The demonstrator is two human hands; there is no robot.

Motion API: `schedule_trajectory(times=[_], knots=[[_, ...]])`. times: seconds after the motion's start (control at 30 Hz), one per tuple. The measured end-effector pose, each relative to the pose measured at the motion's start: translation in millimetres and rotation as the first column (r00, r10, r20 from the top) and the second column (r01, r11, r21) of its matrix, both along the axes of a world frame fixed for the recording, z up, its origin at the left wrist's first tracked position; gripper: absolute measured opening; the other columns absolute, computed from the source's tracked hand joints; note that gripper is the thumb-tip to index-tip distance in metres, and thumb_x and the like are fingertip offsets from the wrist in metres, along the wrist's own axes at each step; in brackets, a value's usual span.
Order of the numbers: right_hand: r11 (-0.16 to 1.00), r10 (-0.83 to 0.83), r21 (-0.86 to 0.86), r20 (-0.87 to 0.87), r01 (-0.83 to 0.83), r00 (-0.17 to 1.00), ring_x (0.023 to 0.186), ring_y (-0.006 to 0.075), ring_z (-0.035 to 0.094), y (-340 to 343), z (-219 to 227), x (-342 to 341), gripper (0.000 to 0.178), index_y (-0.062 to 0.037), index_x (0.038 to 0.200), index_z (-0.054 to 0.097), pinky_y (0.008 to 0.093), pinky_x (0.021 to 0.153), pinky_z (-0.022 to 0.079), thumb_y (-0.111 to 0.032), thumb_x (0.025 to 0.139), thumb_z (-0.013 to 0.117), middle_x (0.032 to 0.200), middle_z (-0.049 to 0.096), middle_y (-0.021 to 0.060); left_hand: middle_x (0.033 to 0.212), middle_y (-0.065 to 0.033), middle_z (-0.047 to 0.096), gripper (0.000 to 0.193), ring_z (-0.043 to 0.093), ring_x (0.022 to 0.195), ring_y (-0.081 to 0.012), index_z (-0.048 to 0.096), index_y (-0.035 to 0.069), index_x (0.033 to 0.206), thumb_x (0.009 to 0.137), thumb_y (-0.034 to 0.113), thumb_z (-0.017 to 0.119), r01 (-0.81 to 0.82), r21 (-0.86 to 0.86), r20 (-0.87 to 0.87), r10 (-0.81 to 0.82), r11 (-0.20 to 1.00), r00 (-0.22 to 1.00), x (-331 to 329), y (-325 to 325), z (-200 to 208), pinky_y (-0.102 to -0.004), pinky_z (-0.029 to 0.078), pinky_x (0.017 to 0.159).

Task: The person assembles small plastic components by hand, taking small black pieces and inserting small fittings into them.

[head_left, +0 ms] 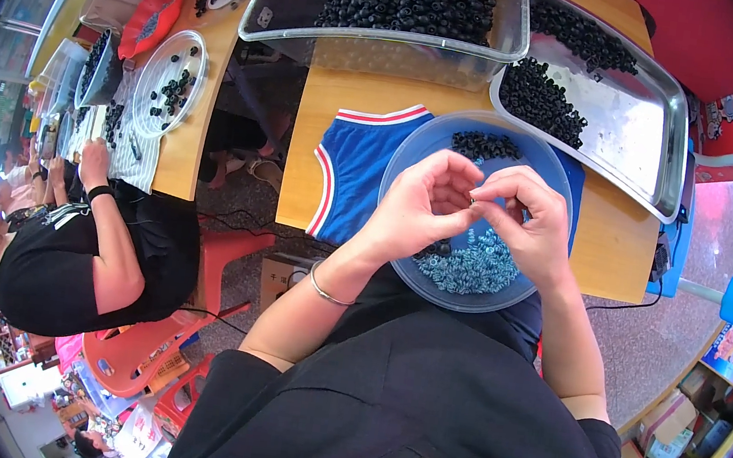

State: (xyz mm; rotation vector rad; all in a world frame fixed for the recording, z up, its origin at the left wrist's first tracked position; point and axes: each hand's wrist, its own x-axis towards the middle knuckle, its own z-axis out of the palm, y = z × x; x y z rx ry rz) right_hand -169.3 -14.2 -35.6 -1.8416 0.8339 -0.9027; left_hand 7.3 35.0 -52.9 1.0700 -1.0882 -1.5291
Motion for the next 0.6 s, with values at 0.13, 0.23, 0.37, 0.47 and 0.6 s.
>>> schedule_trajectory(times=[0.13, 0.23, 0.37, 0.47, 0.6], knots=[[0.999, -0.020, 0.037, -0.029, 0.021, 0.999, 0.071, 0.0096, 0.055, 1, 0, -2, 0.013, -0.0065, 0.087, 0.071, 0.0227, 0.054, 0.039, -0.001, 0.076, 0.075, 0.086, 0.066, 0.0014, 0.104, -0.0054, 0.062, 0.052, 0.062, 0.094, -0.0108, 0.044, 0.006, 0.126, 0.082, -0.001, 0.072, -0.031, 0.051, -0.088, 0.035, 0.998, 0.996, 2, 2, 3, -0.0244, 0.051, 0.084], [0.996, -0.018, 0.090, -0.029, 0.020, 0.999, 0.072, 0.0104, 0.056, 0, 0, -5, 0.013, -0.0070, 0.087, 0.071, 0.0226, 0.053, 0.039, -0.001, 0.076, 0.074, 0.087, 0.066, 0.0018, 0.105, -0.0058, 0.062, 0.052, 0.062, 0.096, -0.0114, 0.044, 0.006, 0.126, 0.083, -0.001, 0.072, -0.032, 0.038, -0.131, 0.037, 0.999, 0.991, 3, 1, 2, -0.0250, 0.051, 0.085], [0.999, 0.028, -0.015, -0.013, -0.028, 1.000, 0.075, 0.0082, 0.055, -2, -2, -10, 0.015, -0.0067, 0.092, 0.072, 0.0221, 0.056, 0.040, -0.002, 0.078, 0.072, 0.089, 0.066, 0.0019, 0.105, -0.0065, 0.063, 0.042, 0.063, 0.096, -0.0123, 0.049, 0.003, 0.120, 0.084, -0.001, 0.070, -0.050, 0.027, -0.212, 0.054, 0.998, 0.976, 4, 1, -2, -0.0257, 0.052, 0.084], [0.989, -0.007, 0.145, 0.025, 0.003, 1.000, 0.078, 0.0067, 0.054, 1, -6, -14, 0.021, -0.0051, 0.103, 0.070, 0.0213, 0.061, 0.041, -0.002, 0.082, 0.067, 0.095, 0.065, 0.0007, 0.105, -0.0076, 0.063, 0.029, 0.064, 0.095, -0.0143, 0.055, 0.002, 0.110, 0.085, -0.001, 0.069, -0.045, 0.053, -0.227, 0.056, 0.998, 0.972, 5, 0, -7, -0.0265, 0.053, 0.083], [0.851, -0.012, 0.523, 0.089, -0.036, 0.996, 0.087, 0.0081, 0.054, -5, -15, -21, 0.031, 0.0037, 0.120, 0.059, 0.0215, 0.080, 0.044, -0.002, 0.090, 0.053, 0.105, 0.062, 0.0029, 0.105, -0.0092, 0.064, 0.021, 0.065, 0.094, -0.0167, 0.057, 0.001, 0.103, 0.085, -0.002, 0.067, -0.003, 0.098, -0.332, 0.035, 0.995, 0.943, 7, 0, -5, -0.0280, 0.053, 0.083]])
